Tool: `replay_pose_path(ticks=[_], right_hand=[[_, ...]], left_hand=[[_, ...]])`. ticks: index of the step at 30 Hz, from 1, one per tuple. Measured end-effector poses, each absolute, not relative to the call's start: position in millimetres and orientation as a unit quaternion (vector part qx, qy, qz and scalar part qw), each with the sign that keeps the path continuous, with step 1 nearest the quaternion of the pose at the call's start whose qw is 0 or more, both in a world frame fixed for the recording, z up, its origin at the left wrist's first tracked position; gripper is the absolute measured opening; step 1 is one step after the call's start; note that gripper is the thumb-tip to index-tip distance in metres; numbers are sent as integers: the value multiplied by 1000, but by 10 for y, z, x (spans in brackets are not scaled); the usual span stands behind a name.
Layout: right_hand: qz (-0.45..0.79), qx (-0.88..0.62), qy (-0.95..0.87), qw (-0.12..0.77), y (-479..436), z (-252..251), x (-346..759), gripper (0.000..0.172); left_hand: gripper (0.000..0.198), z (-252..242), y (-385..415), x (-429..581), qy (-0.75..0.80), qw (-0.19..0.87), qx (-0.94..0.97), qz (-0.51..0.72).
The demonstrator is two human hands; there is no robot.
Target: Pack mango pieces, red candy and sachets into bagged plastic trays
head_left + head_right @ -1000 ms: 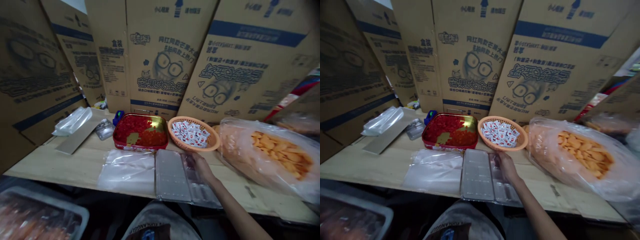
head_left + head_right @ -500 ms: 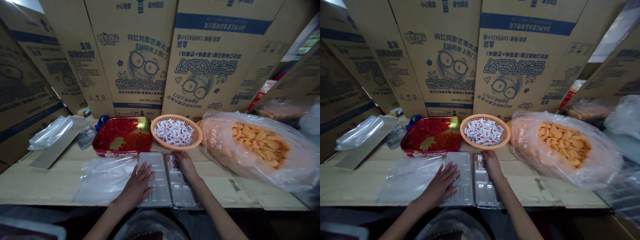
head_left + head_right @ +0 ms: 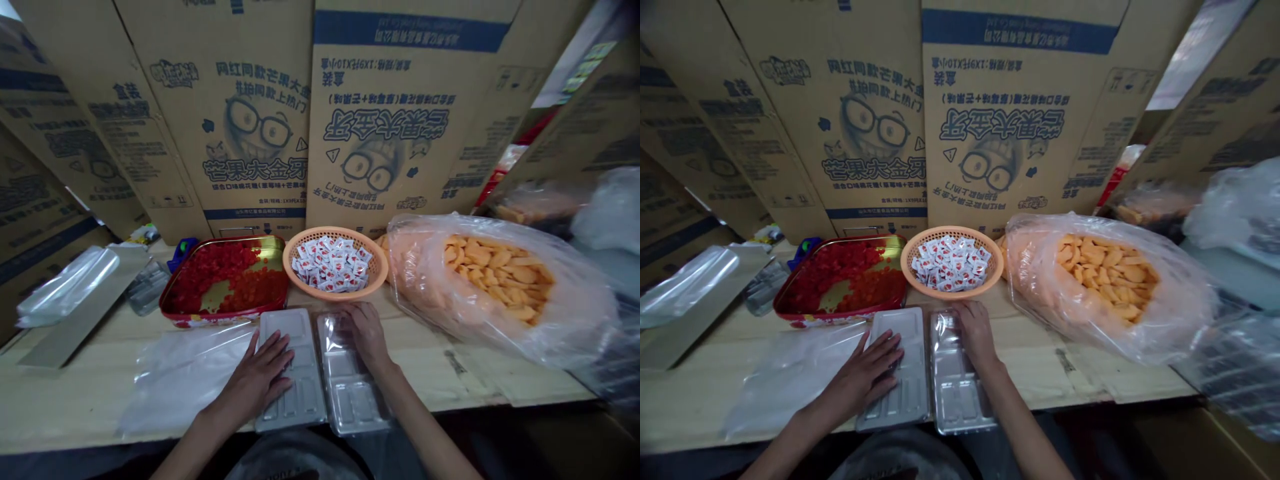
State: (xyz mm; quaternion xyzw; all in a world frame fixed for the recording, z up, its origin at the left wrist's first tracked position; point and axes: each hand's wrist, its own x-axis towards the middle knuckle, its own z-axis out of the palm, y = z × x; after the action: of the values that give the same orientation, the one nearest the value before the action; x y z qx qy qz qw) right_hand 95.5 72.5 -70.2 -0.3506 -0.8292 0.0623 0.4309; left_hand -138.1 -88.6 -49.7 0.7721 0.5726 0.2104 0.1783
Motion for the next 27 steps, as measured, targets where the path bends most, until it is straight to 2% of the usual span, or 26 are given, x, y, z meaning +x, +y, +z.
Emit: replay_pose_path(ticks=[2, 4, 6, 8, 10, 13, 14, 16, 19, 24, 27], right_hand=[[59, -342, -816, 462, 660, -565, 935, 23], [53, -324, -812, 483, 601, -405, 895, 23], [47, -304, -815, 492, 578, -238, 874, 23], [43, -294, -817, 495, 619, -69, 938, 24], [37, -319, -804, 501, 750, 97, 1142, 24], [28, -473, -730, 492, 1135, 305, 1696, 23], [23, -547, -695, 465, 1295, 354, 1913, 24], [12, -687, -637, 351, 1608, 410, 2324, 25], [26, -745, -589, 312, 1949, 387, 2747, 22], [66, -745, -562, 352, 2151, 244, 2921, 13], [107, -718, -551, 412, 2169, 269, 2911, 11]], left_hand=[[46, -430, -794, -1195, 606, 252, 686, 316], [60, -337, -656, -940, 611, 383, 555, 414], [71, -238, -507, -681, 573, 530, 423, 460], [67, -158, -384, -492, 523, 634, 327, 466], [58, -114, -300, -414, 490, 687, 267, 465], [52, -115, -238, -453, 472, 715, 220, 467], [52, -126, -226, -479, 471, 719, 214, 464], [51, -147, -207, -508, 467, 727, 212, 455], [50, -151, -180, -470, 466, 734, 221, 443], [62, -112, -140, -354, 485, 722, 228, 437], [56, -92, -123, -346, 468, 728, 223, 449]])
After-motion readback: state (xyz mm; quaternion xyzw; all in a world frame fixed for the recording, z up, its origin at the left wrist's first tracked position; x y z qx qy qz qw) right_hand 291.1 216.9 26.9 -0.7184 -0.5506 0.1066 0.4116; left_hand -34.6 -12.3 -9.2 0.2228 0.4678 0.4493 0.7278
